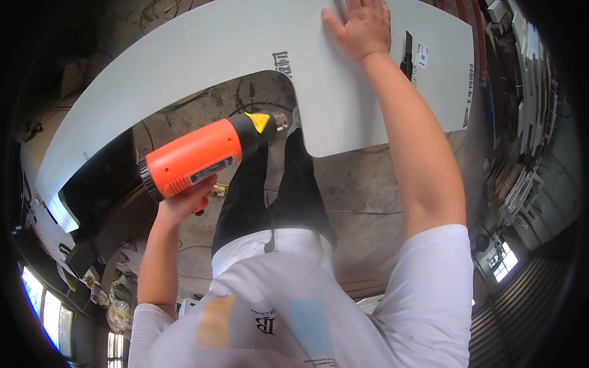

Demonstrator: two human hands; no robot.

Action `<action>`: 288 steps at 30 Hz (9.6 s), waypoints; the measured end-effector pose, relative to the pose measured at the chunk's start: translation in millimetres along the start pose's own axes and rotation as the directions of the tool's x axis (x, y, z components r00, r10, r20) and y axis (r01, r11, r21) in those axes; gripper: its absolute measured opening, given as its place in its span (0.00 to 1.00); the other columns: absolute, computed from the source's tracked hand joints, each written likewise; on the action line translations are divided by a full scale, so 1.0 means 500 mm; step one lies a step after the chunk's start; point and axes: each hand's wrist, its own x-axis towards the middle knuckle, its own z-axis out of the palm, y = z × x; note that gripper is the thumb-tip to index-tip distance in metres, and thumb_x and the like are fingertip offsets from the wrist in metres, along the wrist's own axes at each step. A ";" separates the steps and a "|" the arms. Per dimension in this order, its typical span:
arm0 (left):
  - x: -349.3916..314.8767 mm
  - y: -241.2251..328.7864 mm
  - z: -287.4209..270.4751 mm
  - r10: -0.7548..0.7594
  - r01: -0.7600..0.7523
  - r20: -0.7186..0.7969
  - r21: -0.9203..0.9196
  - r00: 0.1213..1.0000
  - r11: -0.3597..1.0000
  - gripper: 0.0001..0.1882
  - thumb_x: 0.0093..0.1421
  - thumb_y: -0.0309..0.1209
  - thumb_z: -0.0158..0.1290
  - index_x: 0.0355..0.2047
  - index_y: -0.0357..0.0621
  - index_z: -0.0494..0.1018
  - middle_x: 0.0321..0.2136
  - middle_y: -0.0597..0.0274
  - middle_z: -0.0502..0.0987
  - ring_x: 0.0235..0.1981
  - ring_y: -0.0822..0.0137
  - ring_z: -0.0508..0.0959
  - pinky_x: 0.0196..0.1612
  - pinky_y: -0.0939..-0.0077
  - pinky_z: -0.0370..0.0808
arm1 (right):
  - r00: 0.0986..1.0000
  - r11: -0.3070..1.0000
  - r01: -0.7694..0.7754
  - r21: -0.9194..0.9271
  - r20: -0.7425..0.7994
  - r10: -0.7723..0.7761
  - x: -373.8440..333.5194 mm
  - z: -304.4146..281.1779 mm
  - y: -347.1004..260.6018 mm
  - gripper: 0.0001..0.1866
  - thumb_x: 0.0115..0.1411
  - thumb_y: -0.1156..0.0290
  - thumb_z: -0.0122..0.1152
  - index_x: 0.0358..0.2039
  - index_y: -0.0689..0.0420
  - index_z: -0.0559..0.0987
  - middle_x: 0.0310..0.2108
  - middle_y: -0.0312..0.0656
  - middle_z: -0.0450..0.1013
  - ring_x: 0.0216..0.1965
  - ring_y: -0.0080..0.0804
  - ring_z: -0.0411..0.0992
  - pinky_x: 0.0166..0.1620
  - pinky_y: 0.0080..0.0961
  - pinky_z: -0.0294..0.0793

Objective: The person uses a blade to trim excess material from the edge of a white board. They then apply heat with a heat gun and wipe the edge with a cloth and a gloved hand.

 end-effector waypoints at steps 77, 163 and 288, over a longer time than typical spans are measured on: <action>0.016 0.021 0.002 -0.227 0.225 0.011 -0.198 0.974 0.954 0.16 0.60 0.26 0.68 0.48 0.40 0.79 0.39 0.66 0.82 0.39 0.73 0.81 0.45 0.75 0.80 | 1.000 1.000 0.013 0.024 -0.009 -0.013 0.000 -0.005 -0.004 0.25 0.59 0.58 0.62 0.54 0.53 0.75 0.65 0.48 0.67 0.70 0.52 0.60 0.71 0.53 0.55; -0.055 -0.018 0.070 -0.126 0.109 -0.022 -0.376 0.992 0.920 0.09 0.65 0.33 0.65 0.39 0.45 0.77 0.25 0.72 0.73 0.18 0.81 0.67 0.18 0.84 0.63 | 0.994 0.934 0.040 0.355 -0.105 -0.002 0.095 0.040 0.089 0.11 0.62 0.65 0.70 0.44 0.48 0.87 0.42 0.31 0.77 0.41 0.23 0.76 0.47 0.20 0.75; 0.163 -0.018 0.362 -0.200 0.145 -0.026 -0.595 0.979 0.790 0.20 0.74 0.37 0.52 0.57 0.33 0.75 0.54 0.62 0.79 0.56 0.71 0.74 0.63 0.71 0.66 | 0.995 0.995 0.097 0.038 0.016 -0.098 0.062 -0.001 -0.015 0.26 0.60 0.56 0.60 0.56 0.56 0.75 0.59 0.47 0.72 0.65 0.48 0.65 0.73 0.53 0.51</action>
